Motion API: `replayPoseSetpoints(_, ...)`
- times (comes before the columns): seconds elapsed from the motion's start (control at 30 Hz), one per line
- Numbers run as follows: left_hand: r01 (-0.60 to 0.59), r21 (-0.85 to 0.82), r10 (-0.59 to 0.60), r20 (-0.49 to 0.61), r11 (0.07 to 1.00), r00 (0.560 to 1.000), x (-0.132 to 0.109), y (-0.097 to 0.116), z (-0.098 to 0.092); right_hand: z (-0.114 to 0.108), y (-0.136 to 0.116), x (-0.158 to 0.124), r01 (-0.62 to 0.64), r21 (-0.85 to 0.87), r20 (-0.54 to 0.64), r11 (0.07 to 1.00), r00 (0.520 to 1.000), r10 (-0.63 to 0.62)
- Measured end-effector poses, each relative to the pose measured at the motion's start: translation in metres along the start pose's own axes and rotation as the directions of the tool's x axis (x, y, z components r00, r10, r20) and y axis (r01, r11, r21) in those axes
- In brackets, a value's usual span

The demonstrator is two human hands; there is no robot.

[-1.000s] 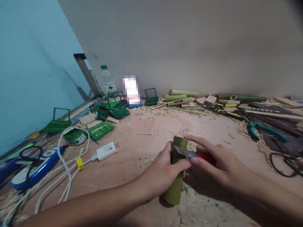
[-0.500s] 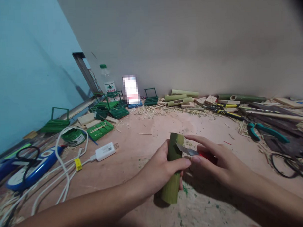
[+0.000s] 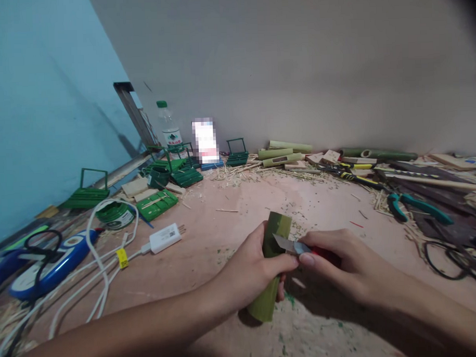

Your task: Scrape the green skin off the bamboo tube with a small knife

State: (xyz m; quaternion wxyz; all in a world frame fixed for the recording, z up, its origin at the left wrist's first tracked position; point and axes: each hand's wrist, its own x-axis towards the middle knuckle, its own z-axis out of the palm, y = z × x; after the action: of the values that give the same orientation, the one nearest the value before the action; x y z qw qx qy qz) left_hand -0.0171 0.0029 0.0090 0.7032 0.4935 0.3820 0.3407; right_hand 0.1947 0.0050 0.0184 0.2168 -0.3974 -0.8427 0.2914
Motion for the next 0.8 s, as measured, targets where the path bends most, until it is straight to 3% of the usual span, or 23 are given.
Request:
replayPoseSetpoints(0.17,-0.017,-0.008,0.018,0.006,1.0,1.0,0.0011,0.0005,-0.0007,-0.0014,0.0002,-0.0007,0.04,0.004,0.059,0.999,0.997,-0.041)
replayPoseSetpoints(0.8,-0.01,-0.006,0.01,0.006,1.0,1.0,0.0013,-0.0018,-0.0012,0.0015,-0.0007,0.0002,0.015,-0.032,-0.008,0.999,1.0,-0.015)
